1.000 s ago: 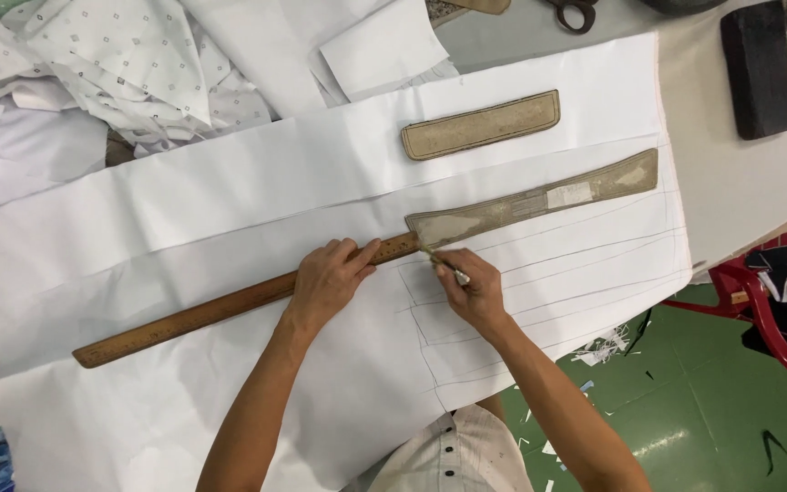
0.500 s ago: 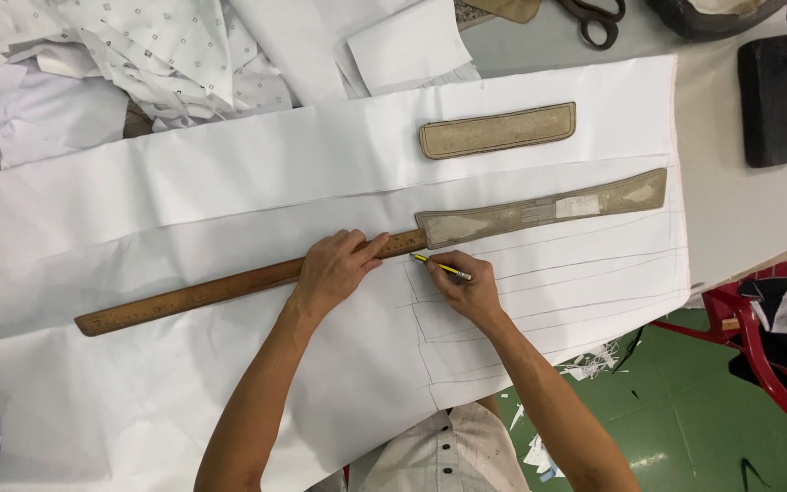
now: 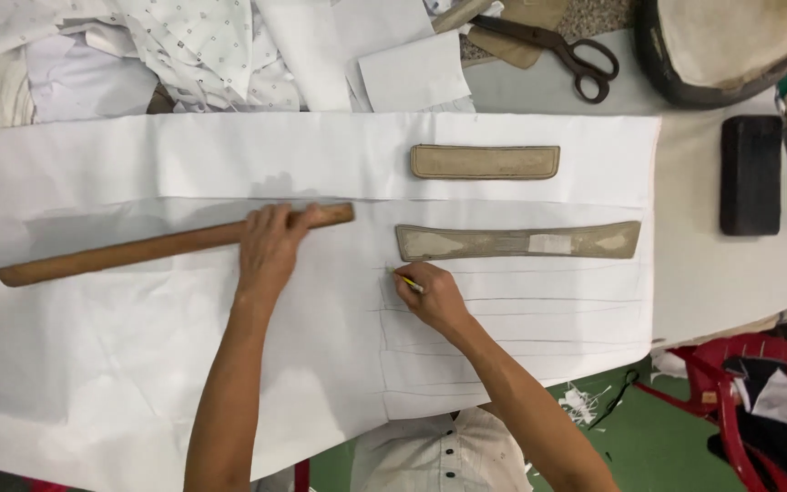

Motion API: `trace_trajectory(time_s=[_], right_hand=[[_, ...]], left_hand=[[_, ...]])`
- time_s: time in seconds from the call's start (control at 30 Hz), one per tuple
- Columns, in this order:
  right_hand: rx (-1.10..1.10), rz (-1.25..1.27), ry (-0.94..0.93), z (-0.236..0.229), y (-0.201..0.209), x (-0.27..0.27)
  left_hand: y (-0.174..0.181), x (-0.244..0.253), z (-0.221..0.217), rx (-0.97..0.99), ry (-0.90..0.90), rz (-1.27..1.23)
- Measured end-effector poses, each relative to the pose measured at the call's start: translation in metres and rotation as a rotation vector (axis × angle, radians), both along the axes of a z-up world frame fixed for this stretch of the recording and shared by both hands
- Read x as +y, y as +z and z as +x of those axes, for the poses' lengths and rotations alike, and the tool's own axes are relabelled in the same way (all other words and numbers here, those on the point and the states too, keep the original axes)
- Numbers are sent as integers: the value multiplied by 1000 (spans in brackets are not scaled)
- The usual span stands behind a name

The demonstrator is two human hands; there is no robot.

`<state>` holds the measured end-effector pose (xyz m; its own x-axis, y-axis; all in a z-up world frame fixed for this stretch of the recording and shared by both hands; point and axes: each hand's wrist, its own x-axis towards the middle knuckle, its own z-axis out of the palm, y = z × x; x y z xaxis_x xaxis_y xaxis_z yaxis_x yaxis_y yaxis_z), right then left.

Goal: The person uses a pencil and a wooden ruler to draw straight lines on a large sheet of white paper. They also use a curved template to trace and draw curved lines, creating a pattern on the paper.

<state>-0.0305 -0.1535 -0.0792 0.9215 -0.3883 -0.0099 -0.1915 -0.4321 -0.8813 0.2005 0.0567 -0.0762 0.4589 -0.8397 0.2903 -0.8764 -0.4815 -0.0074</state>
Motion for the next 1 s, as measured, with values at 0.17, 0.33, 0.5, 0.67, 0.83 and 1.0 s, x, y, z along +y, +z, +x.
trace_trajectory(time_s=[0.17, 0.33, 0.5, 0.67, 0.83, 1.0], right_hand=[[-49, -13, -20, -56, 21, -100], [-136, -510, 2, -82, 31, -241], [506, -330, 84, -77, 51, -263], [548, -405, 60, -78, 30, -261], [529, -438, 37, -78, 25, -255], [538, -438, 23, -79, 17, -257]], left_hand=[[28, -52, -119, -50, 290, -239], [6, -150, -245, 229, 286, -289], [-5, -178, -257, 314, 464, -140], [-11, -176, -258, 324, 577, -163], [-8, -178, -255, 366, 627, -202], [-10, -179, -255, 395, 642, -174]])
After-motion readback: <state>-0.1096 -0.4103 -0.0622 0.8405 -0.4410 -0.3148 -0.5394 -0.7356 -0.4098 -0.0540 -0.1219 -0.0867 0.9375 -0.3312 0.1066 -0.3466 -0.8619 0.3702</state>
